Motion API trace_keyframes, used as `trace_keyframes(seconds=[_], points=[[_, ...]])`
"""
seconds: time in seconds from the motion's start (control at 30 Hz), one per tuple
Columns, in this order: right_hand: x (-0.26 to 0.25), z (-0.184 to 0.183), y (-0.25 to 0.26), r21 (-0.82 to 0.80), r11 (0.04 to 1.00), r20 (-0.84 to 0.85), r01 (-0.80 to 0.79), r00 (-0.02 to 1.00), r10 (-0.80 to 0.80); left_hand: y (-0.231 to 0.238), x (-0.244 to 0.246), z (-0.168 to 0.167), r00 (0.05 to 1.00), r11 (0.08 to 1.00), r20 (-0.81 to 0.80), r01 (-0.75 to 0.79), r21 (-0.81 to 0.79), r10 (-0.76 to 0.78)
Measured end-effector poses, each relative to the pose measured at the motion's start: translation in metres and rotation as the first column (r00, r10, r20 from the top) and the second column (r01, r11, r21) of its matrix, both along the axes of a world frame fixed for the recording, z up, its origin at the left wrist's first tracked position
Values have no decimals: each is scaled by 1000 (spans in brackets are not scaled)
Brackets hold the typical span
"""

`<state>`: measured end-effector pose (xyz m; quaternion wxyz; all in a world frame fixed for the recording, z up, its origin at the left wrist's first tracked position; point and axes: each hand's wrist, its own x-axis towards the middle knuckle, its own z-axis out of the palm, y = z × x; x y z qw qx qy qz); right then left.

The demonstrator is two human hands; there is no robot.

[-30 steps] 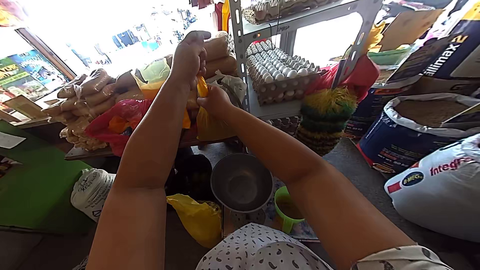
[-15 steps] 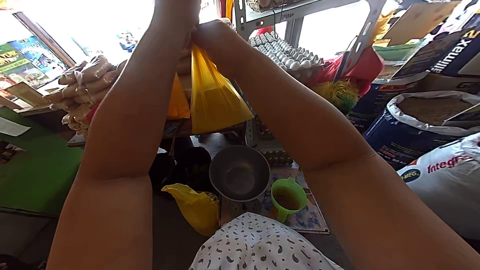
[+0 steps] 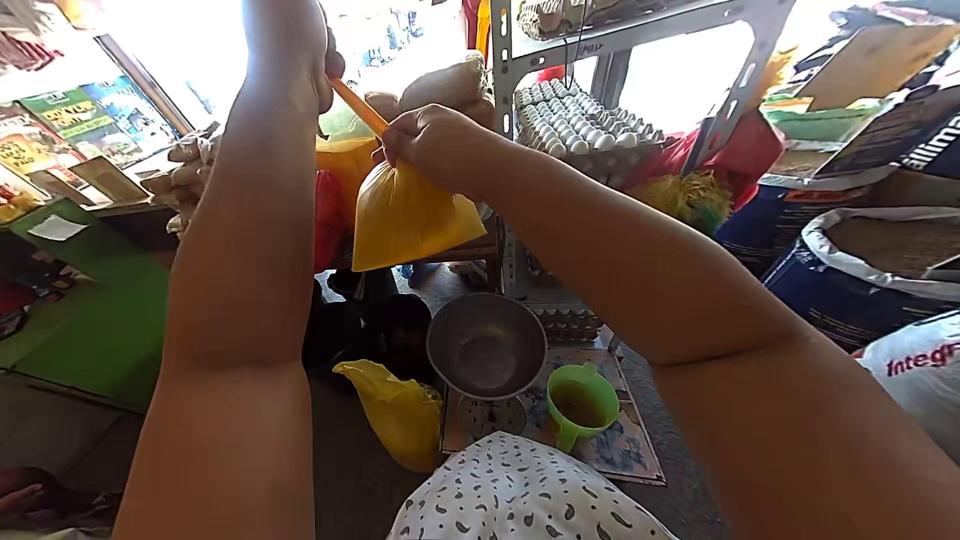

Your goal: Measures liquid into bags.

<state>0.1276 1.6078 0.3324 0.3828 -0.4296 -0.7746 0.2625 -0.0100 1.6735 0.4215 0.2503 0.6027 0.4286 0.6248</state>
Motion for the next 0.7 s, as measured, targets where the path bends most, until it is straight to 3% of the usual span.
trace_keyframes(seconds=[0.13,0.23,0.33,0.43,0.5,0.57,0.63,0.7], points=[[-12,-1,-6,20,999,119,50,991,-52,-11,-23,-18,993,989,101,46,143,-60],[-12,-6,-10,13,1000,95,9,995,-10,-63,-48,-69,979,947,-166,-60,317,118],[-11,-13,-11,-77,996,-70,-45,997,40,-110,-64,-177,752,757,-478,-44,652,455],[-15,-14,-19,-159,982,-254,-106,965,63,-113,-57,-279,470,498,-429,-26,867,771],[-19,-12,-31,-231,959,-383,-164,921,65,-94,-55,-309,403,369,-320,-48,928,857],[-25,-18,-46,-285,933,-497,-221,866,53,-75,-58,-315,501,304,-198,-140,942,843],[-31,-26,-61,-305,909,-573,-285,817,63,-70,-60,-312,667,340,-98,-243,908,738],[-32,-28,-68,-330,869,-574,-369,809,126,-76,-61,-319,870,405,9,-238,883,494]])
